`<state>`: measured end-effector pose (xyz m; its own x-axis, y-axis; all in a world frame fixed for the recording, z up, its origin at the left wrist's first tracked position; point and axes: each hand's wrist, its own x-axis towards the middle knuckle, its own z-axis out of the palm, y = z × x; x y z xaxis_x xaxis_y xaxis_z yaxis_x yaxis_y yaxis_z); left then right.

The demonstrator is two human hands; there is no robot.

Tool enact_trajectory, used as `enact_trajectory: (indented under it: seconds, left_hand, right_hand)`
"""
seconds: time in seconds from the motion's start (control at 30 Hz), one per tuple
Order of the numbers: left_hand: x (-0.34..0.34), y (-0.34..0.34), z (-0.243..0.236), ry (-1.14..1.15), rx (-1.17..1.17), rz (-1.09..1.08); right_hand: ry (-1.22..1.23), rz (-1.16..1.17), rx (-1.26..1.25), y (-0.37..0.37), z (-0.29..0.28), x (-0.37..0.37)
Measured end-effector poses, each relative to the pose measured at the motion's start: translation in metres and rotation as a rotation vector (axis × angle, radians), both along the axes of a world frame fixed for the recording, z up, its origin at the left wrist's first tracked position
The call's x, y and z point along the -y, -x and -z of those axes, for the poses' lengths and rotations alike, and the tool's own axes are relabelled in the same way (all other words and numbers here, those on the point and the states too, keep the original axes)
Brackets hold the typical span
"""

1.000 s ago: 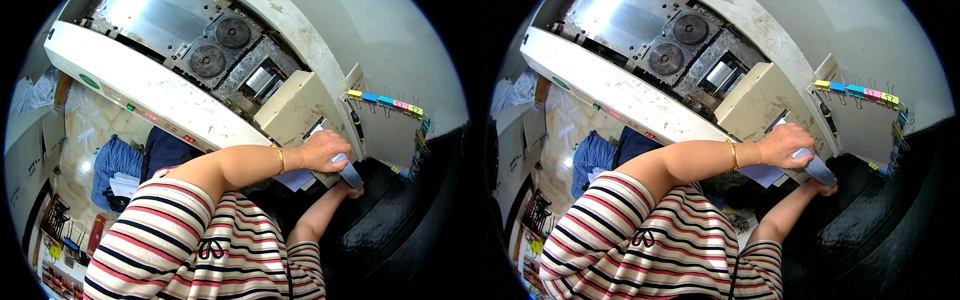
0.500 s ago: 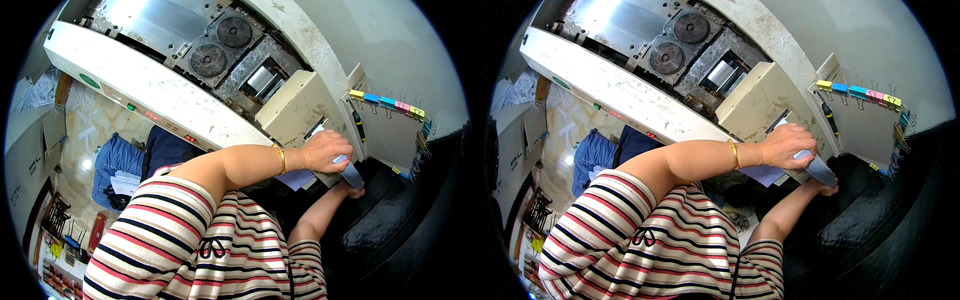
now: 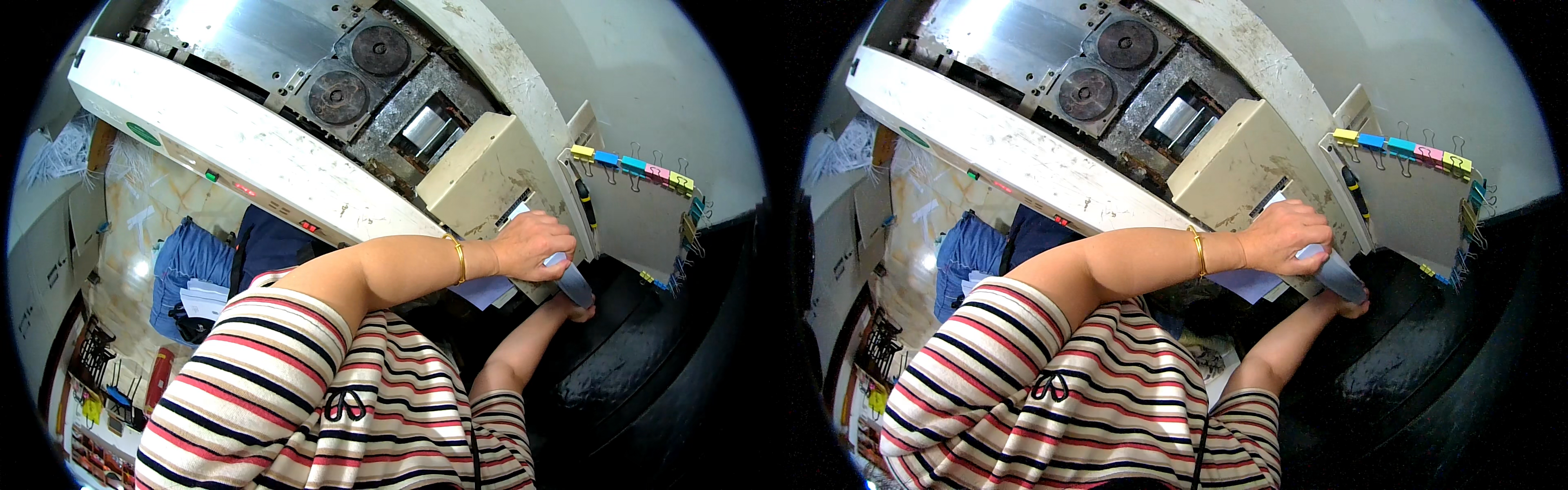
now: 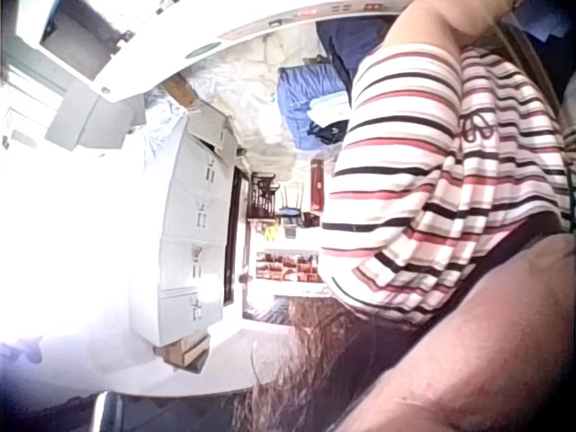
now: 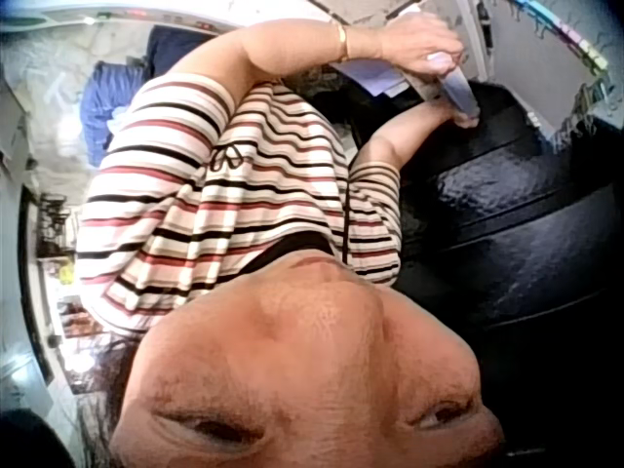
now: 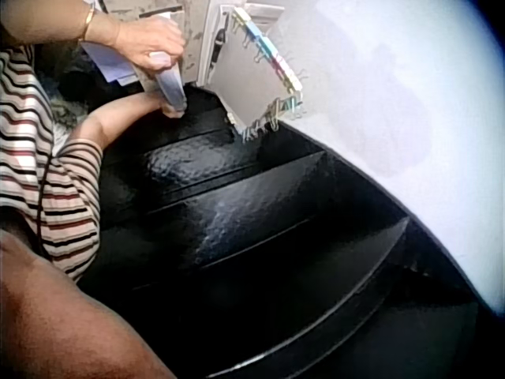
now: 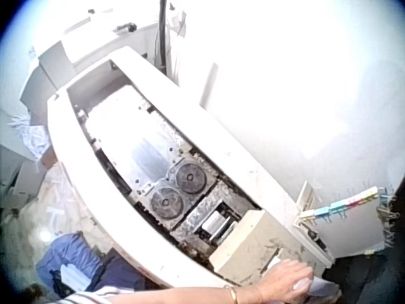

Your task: The person operates a paper processing machine, loading sheets into the input slot and pressing buttons to start the cycle. They retrieve processed sheets, inspect them, and place them on a nearby surface. The person also removes small debris from the machine's internal rollers and continues loading and processing additional sheets.

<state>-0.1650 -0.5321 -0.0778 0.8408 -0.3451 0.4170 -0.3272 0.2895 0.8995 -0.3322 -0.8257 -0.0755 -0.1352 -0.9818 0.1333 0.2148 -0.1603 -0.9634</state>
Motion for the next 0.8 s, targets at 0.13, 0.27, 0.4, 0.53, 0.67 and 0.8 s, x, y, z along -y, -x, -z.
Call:
enact_trajectory:
  seconds: [0.13, 0.27, 0.4, 0.53, 0.67, 0.8]
  left_hand:
    - [-0.001, 0.0, -0.001, -0.005, 0.002, -0.003]
    - [-0.002, 0.0, -0.001, -0.001, 0.001, -0.003]
    - [-0.001, 0.001, -0.001, 0.002, -0.005, 0.0]
    - [0.0, 0.001, -0.001, 0.001, -0.002, -0.007]
    - [0.0, 0.001, -0.001, -0.014, 0.003, -0.01]
    - [0.002, 0.002, 0.001, -0.015, -0.008, -0.005]
  right_hand:
    - [-0.022, 0.022, 0.01, -0.005, -0.002, -0.007]
    - [-0.077, 0.0, 0.15, -0.012, -0.006, -0.016]
    - [0.011, 0.033, -0.071, -0.004, -0.003, -0.012]
    - [-0.012, 0.008, -0.018, 0.0, -0.001, -0.005]
    - [0.006, -0.043, -0.088, 0.0, -0.004, -0.008]
    - [0.043, 0.005, -0.06, -0.002, -0.002, -0.004]
